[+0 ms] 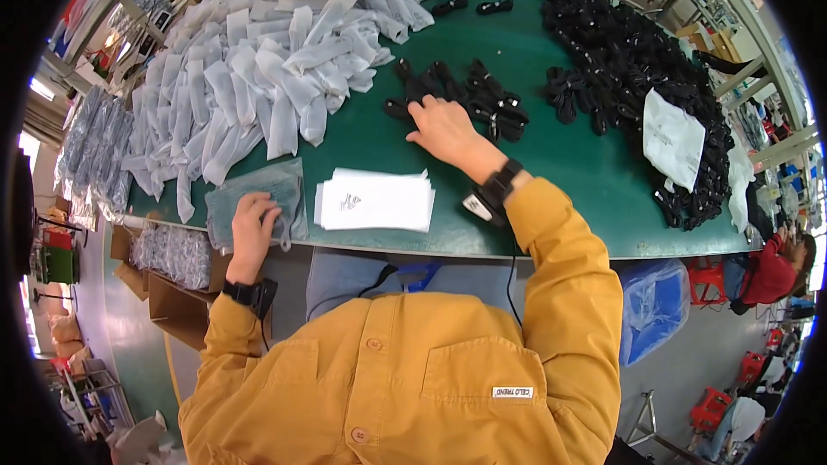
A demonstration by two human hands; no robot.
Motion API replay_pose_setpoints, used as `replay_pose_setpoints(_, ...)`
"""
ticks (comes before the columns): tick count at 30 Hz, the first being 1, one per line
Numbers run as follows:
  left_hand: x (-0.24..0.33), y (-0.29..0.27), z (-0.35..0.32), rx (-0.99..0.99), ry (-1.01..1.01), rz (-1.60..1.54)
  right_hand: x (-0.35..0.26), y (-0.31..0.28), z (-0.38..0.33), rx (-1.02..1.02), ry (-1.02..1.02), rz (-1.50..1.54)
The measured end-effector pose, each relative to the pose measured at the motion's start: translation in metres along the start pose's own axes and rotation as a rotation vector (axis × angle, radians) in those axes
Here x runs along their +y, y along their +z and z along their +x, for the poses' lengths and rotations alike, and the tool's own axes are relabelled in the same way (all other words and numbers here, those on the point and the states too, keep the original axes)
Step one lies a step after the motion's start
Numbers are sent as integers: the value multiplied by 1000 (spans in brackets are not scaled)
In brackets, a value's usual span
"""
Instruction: The person picks up a black cable and a white plastic bag, slides the cable into the bag, and places the packaged item onto a pile of similar bags, repeating the process several times.
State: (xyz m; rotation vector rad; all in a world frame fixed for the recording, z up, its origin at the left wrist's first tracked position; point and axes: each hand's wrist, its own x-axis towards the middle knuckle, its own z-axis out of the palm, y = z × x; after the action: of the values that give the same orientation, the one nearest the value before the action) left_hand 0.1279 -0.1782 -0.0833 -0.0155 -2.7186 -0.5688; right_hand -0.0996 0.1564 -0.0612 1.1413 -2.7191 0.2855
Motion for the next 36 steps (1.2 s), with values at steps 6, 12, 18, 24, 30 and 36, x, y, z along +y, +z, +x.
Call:
replay_pose_setpoints(6,56,-7,27,190,76,-91,12,29,-14,127,99,75)
replay_pose_setpoints(12,141,59,49,-27,362,-522,-30,-38,-90,26,566,1129)
replay_pose_setpoints(18,163,100,56,-153,437,-460,-48,-26,-154,151,693,1248)
replay_pose_setpoints(24,160,100,50,-49,384,-411,-62,-15,-163,333,685,1461)
replay_pose_setpoints(30,156,99,49,-68,212,-534,-56,-7,-148,532,507,1485)
replay_pose_setpoints(36,156,94,52,-170,34,-639,-55,-19,-141,502,495,1617)
